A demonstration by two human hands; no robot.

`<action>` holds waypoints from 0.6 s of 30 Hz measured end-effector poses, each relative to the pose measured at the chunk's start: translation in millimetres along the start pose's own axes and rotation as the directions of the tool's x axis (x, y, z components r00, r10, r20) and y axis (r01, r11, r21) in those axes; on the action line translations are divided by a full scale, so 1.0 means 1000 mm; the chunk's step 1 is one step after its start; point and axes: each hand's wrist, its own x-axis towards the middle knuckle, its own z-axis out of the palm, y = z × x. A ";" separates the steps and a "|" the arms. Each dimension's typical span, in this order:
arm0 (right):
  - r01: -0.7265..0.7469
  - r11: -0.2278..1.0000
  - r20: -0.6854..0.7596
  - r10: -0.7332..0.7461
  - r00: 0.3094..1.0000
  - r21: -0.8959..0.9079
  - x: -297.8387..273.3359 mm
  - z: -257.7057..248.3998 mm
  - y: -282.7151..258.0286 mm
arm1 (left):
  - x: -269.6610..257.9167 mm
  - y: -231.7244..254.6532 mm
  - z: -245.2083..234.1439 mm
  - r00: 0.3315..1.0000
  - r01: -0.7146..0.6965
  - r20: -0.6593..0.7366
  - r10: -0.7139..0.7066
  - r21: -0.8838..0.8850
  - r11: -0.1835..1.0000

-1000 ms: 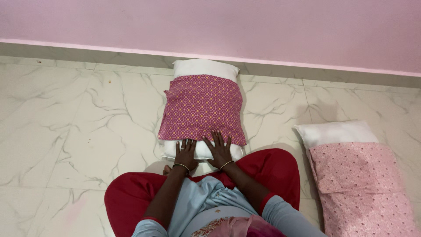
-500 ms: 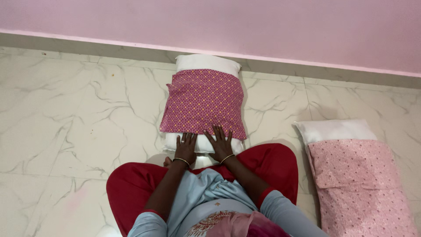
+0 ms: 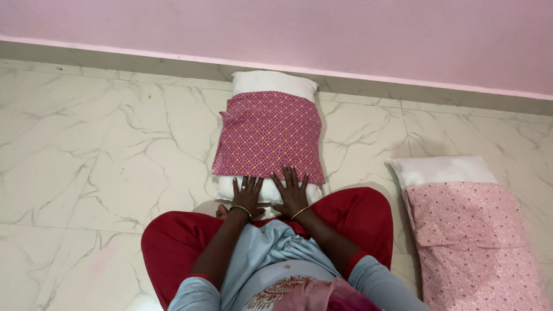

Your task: The person sits on the floor and folds a pink patterned pillowcase around a white pillow, smoothing and aligning the edges. They then switch to a red patterned pillowcase, placing it over the pillow and folding it similarly.

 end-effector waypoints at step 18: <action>-0.031 0.997 0.173 0.043 0.984 -0.069 0.020 0.019 0.010 | 0.031 -0.011 0.035 1.000 0.027 -0.002 -0.027 -0.025 0.999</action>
